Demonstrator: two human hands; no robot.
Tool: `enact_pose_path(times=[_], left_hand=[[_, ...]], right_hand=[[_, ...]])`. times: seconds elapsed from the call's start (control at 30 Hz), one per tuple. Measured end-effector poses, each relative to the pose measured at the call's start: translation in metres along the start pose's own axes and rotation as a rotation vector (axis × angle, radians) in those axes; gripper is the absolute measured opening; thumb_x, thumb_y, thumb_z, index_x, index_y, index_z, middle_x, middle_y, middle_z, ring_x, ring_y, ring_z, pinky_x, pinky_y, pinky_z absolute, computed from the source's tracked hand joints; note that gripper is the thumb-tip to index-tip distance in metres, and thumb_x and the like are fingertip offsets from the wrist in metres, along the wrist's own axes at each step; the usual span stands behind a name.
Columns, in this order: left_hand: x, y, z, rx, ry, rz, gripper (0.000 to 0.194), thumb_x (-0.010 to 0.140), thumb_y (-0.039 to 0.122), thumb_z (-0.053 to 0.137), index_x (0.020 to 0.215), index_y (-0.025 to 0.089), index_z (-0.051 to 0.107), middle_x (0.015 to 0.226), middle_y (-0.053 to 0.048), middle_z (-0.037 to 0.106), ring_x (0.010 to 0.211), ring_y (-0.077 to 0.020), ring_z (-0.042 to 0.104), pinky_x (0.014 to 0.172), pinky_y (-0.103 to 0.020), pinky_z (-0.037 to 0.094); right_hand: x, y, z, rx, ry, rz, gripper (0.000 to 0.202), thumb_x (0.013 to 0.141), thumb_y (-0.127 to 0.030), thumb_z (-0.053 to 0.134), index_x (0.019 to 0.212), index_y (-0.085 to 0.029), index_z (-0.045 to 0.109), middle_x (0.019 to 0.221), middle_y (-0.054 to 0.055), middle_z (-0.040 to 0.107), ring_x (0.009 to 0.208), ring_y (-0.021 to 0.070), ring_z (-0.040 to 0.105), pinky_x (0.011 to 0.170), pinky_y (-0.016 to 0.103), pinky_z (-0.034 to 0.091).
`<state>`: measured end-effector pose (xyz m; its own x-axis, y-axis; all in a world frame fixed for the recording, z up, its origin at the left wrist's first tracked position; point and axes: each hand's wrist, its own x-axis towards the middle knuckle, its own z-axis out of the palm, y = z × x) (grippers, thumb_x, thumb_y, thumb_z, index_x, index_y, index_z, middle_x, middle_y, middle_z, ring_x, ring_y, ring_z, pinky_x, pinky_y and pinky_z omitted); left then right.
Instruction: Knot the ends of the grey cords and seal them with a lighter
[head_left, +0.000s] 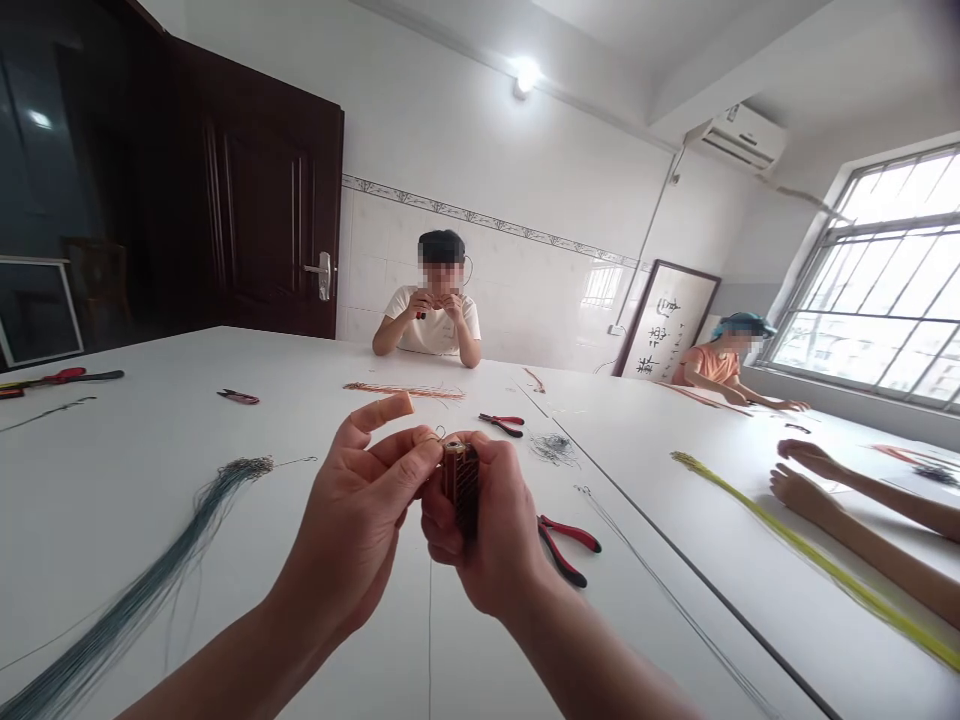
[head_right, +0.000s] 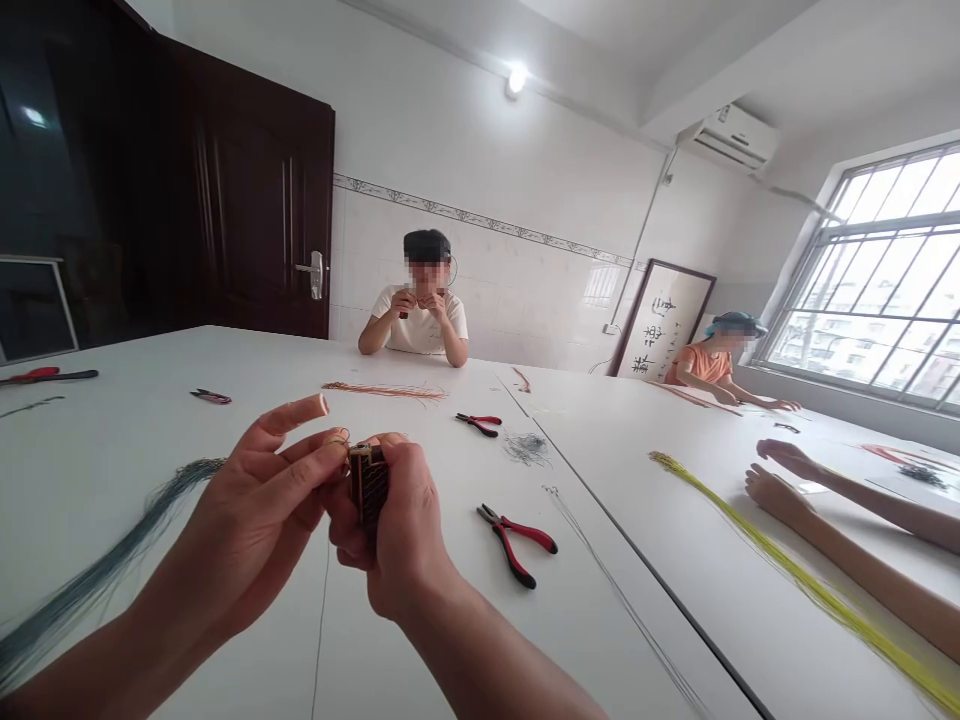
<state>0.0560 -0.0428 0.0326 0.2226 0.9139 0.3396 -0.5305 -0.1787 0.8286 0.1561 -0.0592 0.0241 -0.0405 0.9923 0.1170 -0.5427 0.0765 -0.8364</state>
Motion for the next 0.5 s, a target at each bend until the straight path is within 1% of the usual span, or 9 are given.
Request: enact_pose_path(times=[0.2,0.37,0.43,0.5], left_hand=[[-0.0036,0.0008,0.0018,-0.015,0.022,0.021,0.033,0.079,0.016,0.065,0.104,0.025,0.047,0.068,0.006,0.061,0.048,-0.0078,0.053,0.049,-0.021,0.047],[-0.0064,-0.0011,0.0009,-0.044,0.010,-0.033,0.031,0.081,0.017,0.065,0.105,0.025,0.046,0.070,0.007,0.059,0.053,-0.0065,0.054,0.056,-0.021,0.047],[-0.0064,-0.0011,0.0010,-0.046,0.011,-0.033,0.031,0.081,0.017,0.065,0.105,0.025,0.046,0.070,0.008,0.059,0.053,-0.0061,0.054,0.057,-0.021,0.046],[-0.0062,-0.0008,0.0009,-0.041,0.016,-0.028,0.031,0.081,0.017,0.065,0.105,0.025,0.046,0.071,0.007,0.060,0.052,-0.0058,0.054,0.057,-0.021,0.046]], right_hand=[[-0.0015,0.0028,0.0028,-0.006,0.036,-0.008,0.029,0.080,-0.037,0.037,0.057,-0.020,0.041,0.040,-0.004,0.042,0.035,0.0067,0.027,0.036,0.018,0.016],[-0.0025,0.0089,0.0029,-0.011,0.098,-0.023,0.043,0.083,-0.051,0.042,0.054,-0.019,0.041,0.039,-0.004,0.040,0.036,0.0068,0.027,0.037,0.019,0.019],[-0.0031,0.0095,0.0031,-0.019,0.091,-0.037,0.043,0.083,-0.049,0.042,0.053,-0.019,0.041,0.039,-0.004,0.039,0.036,0.0066,0.027,0.036,0.019,0.019],[-0.0033,0.0086,0.0034,-0.022,0.078,-0.046,0.038,0.083,-0.043,0.041,0.054,-0.019,0.041,0.039,-0.004,0.040,0.035,0.0064,0.027,0.036,0.019,0.019]])
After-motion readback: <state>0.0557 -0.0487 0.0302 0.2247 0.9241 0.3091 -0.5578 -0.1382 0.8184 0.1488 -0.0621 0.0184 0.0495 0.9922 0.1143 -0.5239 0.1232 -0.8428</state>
